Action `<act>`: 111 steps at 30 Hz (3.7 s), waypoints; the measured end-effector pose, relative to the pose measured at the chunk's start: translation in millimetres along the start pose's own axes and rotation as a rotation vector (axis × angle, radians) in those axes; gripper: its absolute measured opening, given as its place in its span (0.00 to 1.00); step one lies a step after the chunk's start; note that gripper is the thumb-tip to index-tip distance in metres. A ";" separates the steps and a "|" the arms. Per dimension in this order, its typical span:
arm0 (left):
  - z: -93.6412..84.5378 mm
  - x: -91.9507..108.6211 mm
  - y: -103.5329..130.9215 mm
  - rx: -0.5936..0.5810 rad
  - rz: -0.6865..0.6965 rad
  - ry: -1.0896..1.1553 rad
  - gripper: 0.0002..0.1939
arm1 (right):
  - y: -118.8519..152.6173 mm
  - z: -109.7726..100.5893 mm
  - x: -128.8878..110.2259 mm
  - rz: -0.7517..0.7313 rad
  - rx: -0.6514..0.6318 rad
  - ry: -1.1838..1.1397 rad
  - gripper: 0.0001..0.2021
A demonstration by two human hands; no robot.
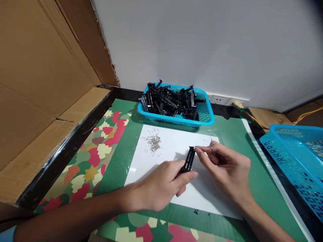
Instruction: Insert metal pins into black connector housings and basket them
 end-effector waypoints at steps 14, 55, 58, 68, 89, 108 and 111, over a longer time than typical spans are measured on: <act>-3.5 2.9 0.5 0.066 0.056 -0.027 0.27 | -1.6 5.5 12.3 0.114 -0.078 -0.039 0.11; -9.4 -7.5 -6.3 -0.047 -0.139 -0.166 0.32 | -7.1 15.5 34.9 0.365 -0.151 -0.336 0.20; -10.2 -6.9 -6.4 -0.039 -0.138 -0.174 0.31 | -6.5 20.1 34.4 0.382 -0.149 -0.354 0.20; -11.2 -4.1 -7.1 -0.023 -0.136 -0.212 0.30 | -7.2 21.8 35.0 0.355 -0.188 -0.280 0.19; -9.8 -5.7 -6.5 -0.053 -0.159 -0.227 0.30 | -12.6 18.6 17.3 0.229 -0.228 -0.085 0.18; -4.7 1.3 -8.4 -0.101 -0.098 -0.430 0.26 | -10.3 20.2 24.2 0.312 -0.193 -0.150 0.19; -3.8 -0.1 -10.1 -0.093 -0.093 -0.411 0.26 | -9.9 20.6 26.3 0.319 -0.191 -0.156 0.20</act>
Point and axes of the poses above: each hand's wrist, its own y-axis away from the middle knuckle, its own z-axis out of the palm, x = y × z, the point moved 9 cm from there along -y, towards the middle knuckle, and after that the axes turned 3 degrees about -z, right-handed, at the moved point
